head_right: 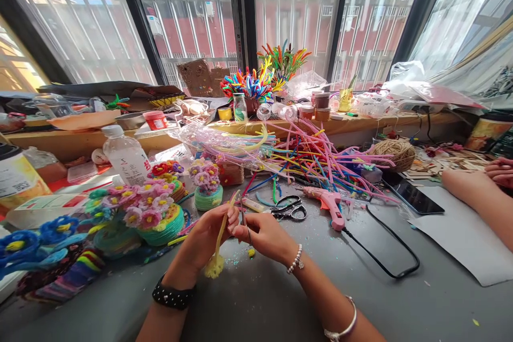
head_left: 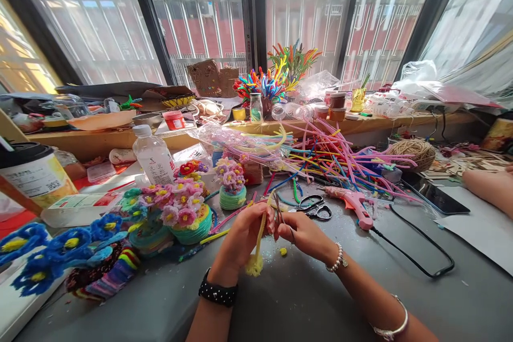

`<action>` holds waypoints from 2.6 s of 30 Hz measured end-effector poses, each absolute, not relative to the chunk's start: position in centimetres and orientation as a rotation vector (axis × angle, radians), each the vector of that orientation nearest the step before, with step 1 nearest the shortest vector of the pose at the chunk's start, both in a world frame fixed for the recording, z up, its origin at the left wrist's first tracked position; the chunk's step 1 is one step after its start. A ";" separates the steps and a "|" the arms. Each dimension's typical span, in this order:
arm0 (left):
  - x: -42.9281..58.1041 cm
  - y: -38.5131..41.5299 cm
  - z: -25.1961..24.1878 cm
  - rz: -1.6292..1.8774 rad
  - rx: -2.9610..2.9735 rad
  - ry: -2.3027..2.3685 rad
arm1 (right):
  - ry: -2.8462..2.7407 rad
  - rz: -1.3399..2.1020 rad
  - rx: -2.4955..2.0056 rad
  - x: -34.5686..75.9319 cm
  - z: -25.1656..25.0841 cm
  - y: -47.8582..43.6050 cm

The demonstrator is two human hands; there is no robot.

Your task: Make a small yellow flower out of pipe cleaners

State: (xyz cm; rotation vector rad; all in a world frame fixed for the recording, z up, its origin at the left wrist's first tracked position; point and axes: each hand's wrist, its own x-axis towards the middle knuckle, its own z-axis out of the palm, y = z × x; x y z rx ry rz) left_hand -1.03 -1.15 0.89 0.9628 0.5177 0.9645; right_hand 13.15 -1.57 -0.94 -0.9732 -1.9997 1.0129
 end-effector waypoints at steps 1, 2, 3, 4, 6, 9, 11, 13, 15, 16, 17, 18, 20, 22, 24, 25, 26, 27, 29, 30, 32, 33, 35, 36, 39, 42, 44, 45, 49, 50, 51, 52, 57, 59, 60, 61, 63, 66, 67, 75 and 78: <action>-1.0 -1.2 0.9 0.960 0.967 0.516 | -1.996 1.007 -0.971 13.1 -0.9 -1.6; -1.0 -1.2 0.9 0.951 0.973 0.514 | -1.993 1.001 -0.970 13.1 -0.9 -1.6; -1.0 -1.2 0.9 0.938 0.980 0.513 | -1.990 0.995 -0.970 13.1 -0.9 -1.6; -1.0 -1.2 0.9 0.923 0.985 0.514 | -1.987 0.989 -0.970 13.1 -0.9 -1.6; -1.0 -1.1 0.8 0.897 0.990 0.525 | -1.978 0.967 -0.984 13.1 -0.9 -1.6; -1.0 -1.0 0.6 0.884 0.996 0.553 | -1.942 0.902 -1.049 13.1 -0.8 -1.7; -1.0 -1.0 0.5 0.899 0.997 0.579 | -1.910 0.858 -1.093 13.0 -0.7 -1.7; -1.1 -0.9 0.5 0.917 0.992 0.625 | -1.877 0.828 -1.122 13.1 -0.7 -1.7; -1.1 -1.0 0.5 0.921 1.026 0.692 | -1.835 0.804 -1.150 13.3 -0.7 -1.6; -1.2 -1.0 0.5 0.916 1.063 0.728 | -1.812 0.790 -1.166 13.4 -0.7 -1.5; -1.2 -1.0 0.6 0.904 1.112 0.761 | -1.787 0.775 -1.185 13.6 -0.8 -1.4; -1.2 -1.1 0.6 0.891 1.168 0.791 | -1.764 0.760 -1.205 13.7 -0.8 -1.3; -1.2 -1.1 0.7 0.861 1.266 0.831 | -1.731 0.737 -1.238 14.0 -0.9 -1.1; -1.1 -1.1 0.8 0.833 1.329 0.846 | -1.717 0.731 -1.254 14.1 -0.9 -1.0; -1.0 -1.1 0.8 0.817 1.366 0.853 | -1.704 0.748 -1.252 14.1 -0.8 -1.0; -1.0 -1.1 0.7 0.807 1.376 0.856 | -1.694 0.764 -1.249 14.1 -0.8 -1.0; -1.0 -1.0 0.7 0.792 1.385 0.854 | -1.683 0.781 -1.245 14.0 -0.8 -1.0; -1.1 -1.0 0.6 0.772 1.394 0.848 | -1.673 0.800 -1.239 14.0 -0.7 -1.1; -1.1 -0.9 0.4 0.717 1.419 0.822 | -1.658 0.821 -1.230 14.0 -0.7 -1.1; -1.1 -0.9 0.3 0.686 1.433 0.804 | -1.655 0.822 -1.230 14.0 -0.7 -1.1; -1.2 -1.0 0.3 0.631 1.452 0.762 | -1.653 0.809 -1.235 14.0 -0.7 -1.1; -1.2 -1.1 0.3 0.611 1.453 0.741 | -1.658 0.796 -1.238 14.0 -0.8 -1.1; -1.2 -1.2 0.3 0.588 1.446 0.709 | -1.673 0.764 -1.240 14.0 -0.9 -1.1; -1.2 -1.3 0.4 0.574 1.441 0.703 | -1.682 0.746 -1.237 14.0 -0.9 -1.1; -1.3 -1.5 0.7 0.543 1.432 0.696 | -1.719 0.722 -1.212 14.1 -0.9 -1.1; -1.3 -1.7 1.0 0.589 1.458 0.686 | -1.737 0.707 -1.201 14.5 -0.5 -1.2; -1.2 -1.7 1.1 0.620 1.475 0.692 | -1.727 0.673 -1.214 14.7 -0.3 -1.3; -1.2 -1.7 1.2 0.626 1.478 0.697 | -1.720 0.653 -1.223 14.7 -0.2 -1.3; -1.1 -1.7 1.2 0.618 1.480 0.696 | -1.672 0.631 -1.231 14.6 -0.1 -1.3; -1.1 -1.7 1.3 0.616 1.482 0.698 | -1.657 0.674 -1.210 14.5 -0.2 -1.3; -1.1 -1.7 1.3 0.621 1.486 0.700 | -1.643 0.744 -1.176 14.5 -0.2 -1.3; -1.1 -1.7 1.2 0.635 1.487 0.702 | -1.628 0.833 -1.133 14.5 -0.2 -1.3; -1.4 -1.6 1.0 0.767 1.453 0.692 | -1.595 1.306 -0.966 15.1 -0.3 -1.0; -1.5 -1.6 0.9 0.846 1.431 0.682 | -1.623 1.416 -0.949 15.2 -0.3 -0.9; -1.6 -1.6 0.9 0.883 1.425 0.677 | -1.631 1.447 -0.946 15.3 -0.4 -0.8; -1.6 -1.6 0.9 0.910 1.425 0.675 | -1.624 1.463 -0.947 15.2 -0.4 -0.8; -1.6 -1.6 1.0 0.922 1.441 0.678 | -1.542 1.459 -0.948 15.1 -0.5 -0.8; -1.3 -1.5 1.1 0.810 1.489 0.712 | -1.310 1.427 -0.915 14.9 -0.5 -0.7; -1.2 -1.5 1.0 0.764 1.509 0.726 | -1.246 1.420 -0.898 14.9 -0.5 -0.7; -0.7 -1.3 0.5 0.647 1.646 0.787 | -1.246 1.371 -0.959 15.0 -0.1 -0.8; -0.7 -1.3 0.5 0.638 1.660 0.793 | -1.244 1.287 -0.952 14.8 -0.1 -0.9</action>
